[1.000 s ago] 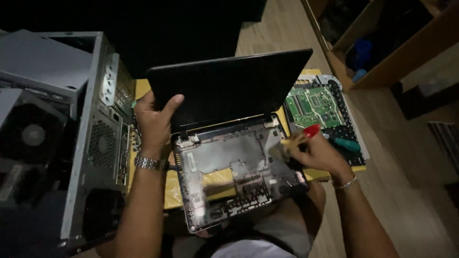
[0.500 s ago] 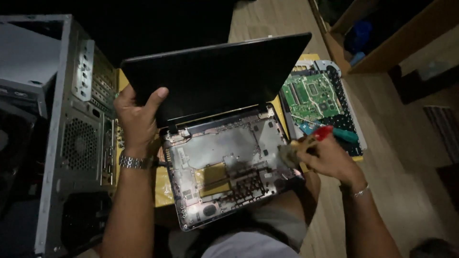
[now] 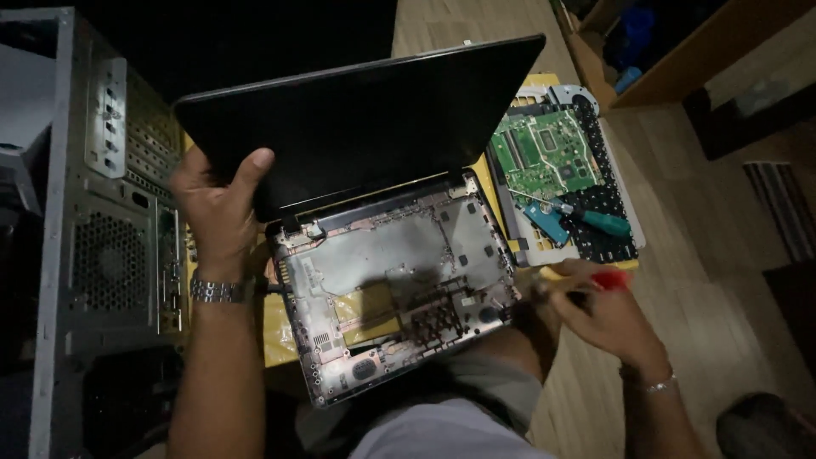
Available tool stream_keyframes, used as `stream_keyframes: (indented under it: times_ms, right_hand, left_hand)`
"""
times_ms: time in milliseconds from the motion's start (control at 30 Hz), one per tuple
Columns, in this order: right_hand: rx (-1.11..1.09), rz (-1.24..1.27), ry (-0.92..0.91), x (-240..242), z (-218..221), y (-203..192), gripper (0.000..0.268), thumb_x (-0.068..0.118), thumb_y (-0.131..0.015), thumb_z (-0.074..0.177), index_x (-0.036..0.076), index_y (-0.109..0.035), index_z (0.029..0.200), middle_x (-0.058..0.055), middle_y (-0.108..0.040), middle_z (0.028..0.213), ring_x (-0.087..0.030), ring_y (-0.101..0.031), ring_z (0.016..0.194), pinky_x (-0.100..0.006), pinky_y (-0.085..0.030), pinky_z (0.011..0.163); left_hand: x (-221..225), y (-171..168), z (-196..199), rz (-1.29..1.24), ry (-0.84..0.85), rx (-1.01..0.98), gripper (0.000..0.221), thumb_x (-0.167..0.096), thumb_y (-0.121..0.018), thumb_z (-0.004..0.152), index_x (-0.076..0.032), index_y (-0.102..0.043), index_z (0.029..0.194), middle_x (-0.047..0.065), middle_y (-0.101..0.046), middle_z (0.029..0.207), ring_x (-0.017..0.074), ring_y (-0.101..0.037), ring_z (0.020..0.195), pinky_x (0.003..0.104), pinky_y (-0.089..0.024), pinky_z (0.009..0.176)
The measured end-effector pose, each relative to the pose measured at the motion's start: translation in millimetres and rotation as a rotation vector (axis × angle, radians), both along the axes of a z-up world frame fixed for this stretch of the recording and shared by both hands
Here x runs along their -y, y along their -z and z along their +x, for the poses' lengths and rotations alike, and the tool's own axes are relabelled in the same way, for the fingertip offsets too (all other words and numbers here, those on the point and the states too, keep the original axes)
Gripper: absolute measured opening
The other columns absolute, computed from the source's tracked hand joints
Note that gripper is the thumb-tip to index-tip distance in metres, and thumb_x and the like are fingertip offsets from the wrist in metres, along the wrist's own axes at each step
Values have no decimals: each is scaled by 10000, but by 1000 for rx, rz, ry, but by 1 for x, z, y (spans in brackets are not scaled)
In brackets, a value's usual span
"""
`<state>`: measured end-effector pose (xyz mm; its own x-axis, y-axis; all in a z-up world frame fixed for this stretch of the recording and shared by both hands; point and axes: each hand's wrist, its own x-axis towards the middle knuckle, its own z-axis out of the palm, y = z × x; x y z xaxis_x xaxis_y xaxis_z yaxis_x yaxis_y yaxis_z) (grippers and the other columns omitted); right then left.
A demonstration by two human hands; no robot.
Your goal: Disassembling a laptop, cleaning the internal chassis with a brush, and re-installing the motherboard.
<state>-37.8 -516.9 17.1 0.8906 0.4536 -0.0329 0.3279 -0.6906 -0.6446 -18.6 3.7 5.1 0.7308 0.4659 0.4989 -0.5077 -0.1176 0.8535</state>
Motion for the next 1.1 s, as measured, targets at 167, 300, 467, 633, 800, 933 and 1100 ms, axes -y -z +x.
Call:
stream_keyframes:
  times_ms: [167,300,467,633,800,933,1100]
  right_hand:
    - [-174,86,-141,-23,-9,-20,248,216,-677,868,13,-805,805,-166,-794,706,-284,-771,613,-433,-620,659]
    - [-139,-134,-160,-23,-6,18,241,154,-625,873,82,-773,697,-109,-725,579,-240,-695,516,-366,-596,637]
    - [-52,-7,-179,-72,-14,-10,237,266,-677,854,82,-741,719,-95,-708,547,-259,-704,496,-372,-585,566]
    - [353,-175,-396,-100,-23,-7,235,251,-695,795,66,-592,694,-171,-608,677,-380,-694,784,-421,-545,707]
    - [358,-155,-42,-77,8,12,213,289,-738,828,96,-714,740,-131,-705,639,-356,-709,635,-408,-561,642]
    - [557,-443,0,-128,-13,-5,245,357,-683,820,144,-706,701,-66,-638,564,-312,-647,502,-435,-507,567]
    - [346,60,-609,-203,-27,-36,236,178,-710,819,-41,-633,859,-244,-676,734,-513,-636,645,-585,-477,504]
  left_hand:
    - [6,-9,-1,-7,-2,10,258,-4,-835,944,6,-701,1164,152,-723,1031,172,-645,970,430,-569,873]
    - [4,-4,1,47,-11,32,286,8,-839,950,16,-687,1193,171,-726,1060,185,-645,1008,449,-565,892]
    - [7,-9,-1,38,-24,14,231,-10,-865,943,-4,-707,1111,106,-710,965,132,-616,922,402,-558,838]
    - [11,-23,-6,55,-44,-22,204,-6,-864,929,-34,-712,1063,65,-703,931,116,-608,901,382,-554,816]
    - [17,-30,-8,-17,-15,-11,179,-19,-873,916,-31,-713,995,51,-687,852,100,-610,809,340,-560,739]
    - [18,-34,-9,4,-27,-16,174,-31,-878,909,-50,-713,961,37,-685,823,89,-617,792,329,-563,727]
    - [17,-37,-7,4,-17,-10,171,-48,-878,904,-52,-708,918,64,-679,767,108,-635,719,315,-556,672]
